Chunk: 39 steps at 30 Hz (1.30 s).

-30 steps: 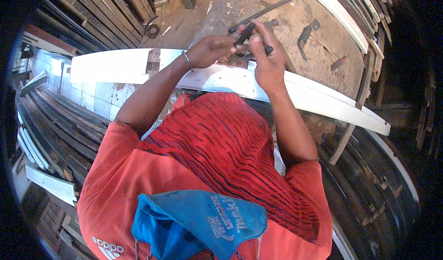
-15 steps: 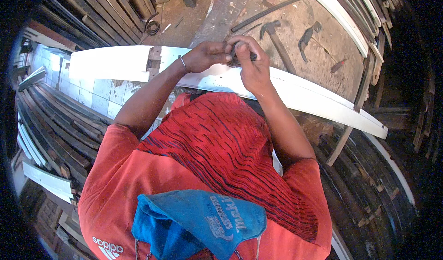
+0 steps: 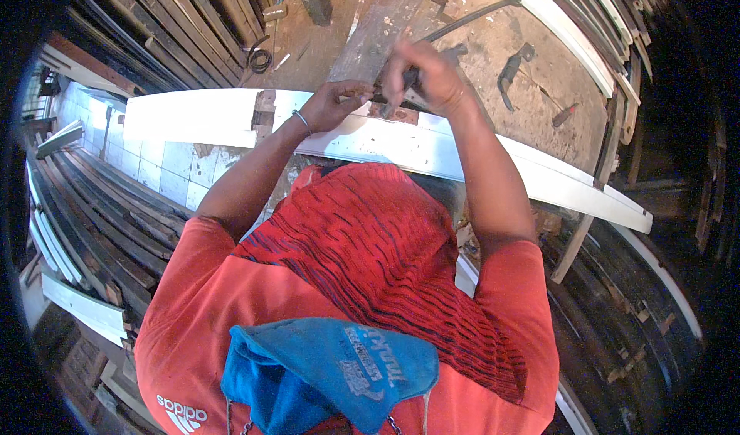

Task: The person hammers a metal hinge onto a white wooden board and then uses pliers to manipulate the hinge in a workshop environment.

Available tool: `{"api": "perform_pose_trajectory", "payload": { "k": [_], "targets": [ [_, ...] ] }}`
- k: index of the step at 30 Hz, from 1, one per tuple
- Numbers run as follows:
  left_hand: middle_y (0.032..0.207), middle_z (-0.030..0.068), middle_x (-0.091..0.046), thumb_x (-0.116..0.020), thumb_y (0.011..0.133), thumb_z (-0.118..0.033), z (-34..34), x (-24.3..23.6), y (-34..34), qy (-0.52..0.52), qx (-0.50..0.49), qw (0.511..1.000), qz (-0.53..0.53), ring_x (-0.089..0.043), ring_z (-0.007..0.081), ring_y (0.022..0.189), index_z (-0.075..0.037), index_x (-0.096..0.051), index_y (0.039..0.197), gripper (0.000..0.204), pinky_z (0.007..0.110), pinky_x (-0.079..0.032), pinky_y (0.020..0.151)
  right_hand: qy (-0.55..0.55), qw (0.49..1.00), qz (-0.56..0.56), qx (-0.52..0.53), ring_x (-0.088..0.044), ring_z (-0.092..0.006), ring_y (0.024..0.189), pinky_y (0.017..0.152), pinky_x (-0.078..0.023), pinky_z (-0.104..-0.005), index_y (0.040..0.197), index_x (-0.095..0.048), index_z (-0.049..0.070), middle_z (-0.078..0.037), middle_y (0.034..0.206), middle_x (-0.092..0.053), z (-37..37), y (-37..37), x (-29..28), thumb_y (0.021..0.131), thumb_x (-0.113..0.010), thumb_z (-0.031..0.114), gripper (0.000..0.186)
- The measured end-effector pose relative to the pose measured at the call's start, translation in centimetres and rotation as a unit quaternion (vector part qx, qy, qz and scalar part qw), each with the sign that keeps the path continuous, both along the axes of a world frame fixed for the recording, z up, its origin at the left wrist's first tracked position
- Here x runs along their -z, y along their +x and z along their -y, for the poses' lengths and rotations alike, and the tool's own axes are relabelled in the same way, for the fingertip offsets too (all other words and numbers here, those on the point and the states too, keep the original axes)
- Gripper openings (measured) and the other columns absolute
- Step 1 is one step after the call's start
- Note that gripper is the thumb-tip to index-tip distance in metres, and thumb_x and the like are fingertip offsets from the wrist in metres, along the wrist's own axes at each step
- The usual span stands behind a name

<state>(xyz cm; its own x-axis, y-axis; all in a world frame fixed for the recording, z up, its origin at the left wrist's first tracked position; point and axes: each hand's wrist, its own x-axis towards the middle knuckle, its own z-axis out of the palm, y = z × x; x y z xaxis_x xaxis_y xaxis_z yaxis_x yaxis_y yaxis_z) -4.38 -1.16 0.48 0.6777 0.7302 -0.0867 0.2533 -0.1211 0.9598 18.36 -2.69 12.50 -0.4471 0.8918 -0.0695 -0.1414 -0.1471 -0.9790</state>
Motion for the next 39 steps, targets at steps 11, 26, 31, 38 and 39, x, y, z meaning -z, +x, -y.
{"api": "perform_pose_trajectory", "payload": {
  "k": [11,26,31,38,39],
  "targets": [
    [0.106,0.0145,-0.071,-0.06,0.096,-0.018,-0.1,1.4,1.6,0.265,0.081,0.96,-0.046,-0.067,0.0333,0.101,-0.01,-0.073,0.111,0.022,0.042,-0.053,0.091,-0.134,0.866,-0.145,0.459,-0.069,-0.0297,0.087,0.069,-0.051,-0.0332,0.098,-0.059,-0.002,-0.017,0.089,-0.067,1.9,5.5,1.7,0.104,-0.036,0.063,0.069],
    [0.092,0.0158,-0.069,-0.041,0.104,-0.037,-3.9,-1.4,9.3,0.46,0.462,0.727,-0.214,-0.069,0.0372,0.087,-0.012,-0.068,0.106,0.036,0.05,-0.056,0.076,-0.108,0.798,-0.236,0.543,-0.07,-0.0282,0.09,0.072,-0.051,-0.0325,0.103,-0.06,0.006,-0.012,0.091,-0.068,9.9,7.6,0.7,0.103,-0.043,0.06,0.056],
    [0.092,0.0233,-0.073,-0.054,0.092,-0.03,-2.9,-3.5,8.8,0.4,0.431,0.74,-0.326,-0.071,0.0382,0.09,-0.006,-0.074,0.089,0.032,0.05,-0.056,0.083,-0.095,0.794,-0.237,0.551,-0.07,-0.028,0.087,0.071,-0.052,-0.0328,0.099,-0.056,0.005,-0.013,0.09,-0.068,10.5,6.8,0.7,0.103,-0.043,0.061,0.057],
    [0.097,0.0217,-0.074,-0.042,0.096,-0.069,-3.6,-4.4,9.3,0.278,0.386,0.803,-0.361,-0.072,0.038,0.088,-0.005,-0.077,0.09,0.073,0.05,-0.056,0.077,-0.006,0.822,-0.201,0.533,-0.066,-0.0287,0.105,0.084,-0.055,-0.0365,0.124,-0.053,-0.004,-0.019,0.114,-0.065,10.1,4.6,1.6,0.107,-0.041,0.052,0.059],
    [0.093,0.0196,-0.075,-0.053,0.096,-0.061,-4.1,-4.1,8.8,0.328,0.386,0.812,-0.29,-0.072,0.0335,0.082,-0.003,-0.075,0.09,0.062,0.047,-0.056,0.072,0.01,0.834,-0.166,0.526,-0.065,-0.0313,0.115,0.089,-0.054,-0.0377,0.132,-0.051,-0.004,-0.021,0.123,-0.064,10.0,3.4,0.8,0.107,-0.039,0.052,0.063]
  ]
}}
